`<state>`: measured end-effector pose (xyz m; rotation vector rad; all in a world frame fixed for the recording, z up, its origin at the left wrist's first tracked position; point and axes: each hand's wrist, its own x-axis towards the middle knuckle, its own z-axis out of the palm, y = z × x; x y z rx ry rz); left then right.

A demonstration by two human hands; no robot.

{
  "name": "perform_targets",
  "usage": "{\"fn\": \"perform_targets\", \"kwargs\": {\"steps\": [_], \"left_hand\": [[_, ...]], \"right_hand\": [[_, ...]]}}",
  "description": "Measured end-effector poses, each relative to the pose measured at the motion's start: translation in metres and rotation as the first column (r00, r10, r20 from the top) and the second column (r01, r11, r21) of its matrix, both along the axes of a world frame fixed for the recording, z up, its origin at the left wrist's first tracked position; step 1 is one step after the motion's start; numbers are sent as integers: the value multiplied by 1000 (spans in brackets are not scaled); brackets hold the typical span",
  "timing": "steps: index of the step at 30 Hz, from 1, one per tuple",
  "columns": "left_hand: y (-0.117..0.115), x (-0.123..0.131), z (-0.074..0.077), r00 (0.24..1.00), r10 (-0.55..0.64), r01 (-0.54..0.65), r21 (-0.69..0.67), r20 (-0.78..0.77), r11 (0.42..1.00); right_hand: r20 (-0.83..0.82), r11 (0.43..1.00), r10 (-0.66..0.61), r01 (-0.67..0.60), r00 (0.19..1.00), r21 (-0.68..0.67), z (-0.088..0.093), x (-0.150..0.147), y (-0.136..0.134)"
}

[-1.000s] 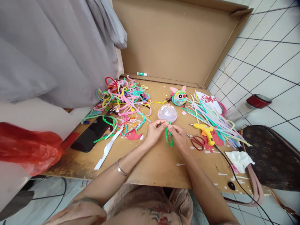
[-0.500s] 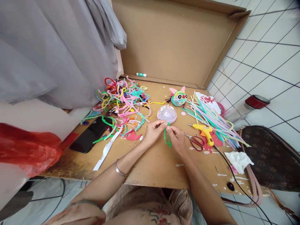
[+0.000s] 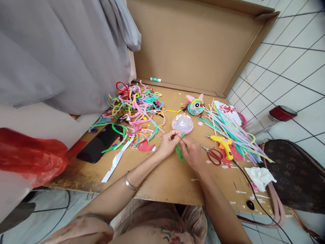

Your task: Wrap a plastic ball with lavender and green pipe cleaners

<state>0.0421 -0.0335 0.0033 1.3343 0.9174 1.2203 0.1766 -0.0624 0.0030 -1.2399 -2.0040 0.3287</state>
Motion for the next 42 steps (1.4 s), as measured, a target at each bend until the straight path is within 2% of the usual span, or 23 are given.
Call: {"fn": "perform_targets", "kwargs": {"steps": [2,4,8,12,19,22,25,28,30,32,38,42], "left_hand": [[-1,0,0,1000,23,-23,9,3,1000],[-2,1,-2,999,53,-52,54,-9,997],[-4,0,-7,991,66,-48,142,-121,989],[-6,0,-11,978,30,-4,123,-207,992],[-7,4,-9,995,-98,98,-18,-9,995],[-8,4,-5,977,-190,200,-116,93,973],[-9,2,-1,925,-299,347,-204,232,915],[-9,0,2,876,-331,433,-267,352,861],[-8,-1,3,869,-311,435,-296,385,850],[-8,-1,3,886,-270,395,-309,376,865],[-4,3,-3,964,-141,209,-311,226,927],[-3,3,-4,967,-155,209,-280,202,937]], "right_hand": [[-52,1000,10,-11,999,-20,3,1,0],[-205,999,-14,6,979,-40,6,2,1],[-488,985,-118,38,865,-171,9,2,4],[-589,960,-185,16,786,-280,7,2,7],[-635,951,-256,73,729,-300,5,2,9],[-692,937,-305,77,655,-341,3,5,12],[-791,931,-306,-7,530,-365,1,9,14],[-854,916,-271,-154,444,-370,0,12,13],[-848,913,-265,-163,459,-374,-1,12,13],[-809,922,-272,-99,520,-374,-2,13,14],[-665,948,-250,37,704,-317,-3,8,16],[-618,954,-215,29,756,-298,0,8,13]]}}
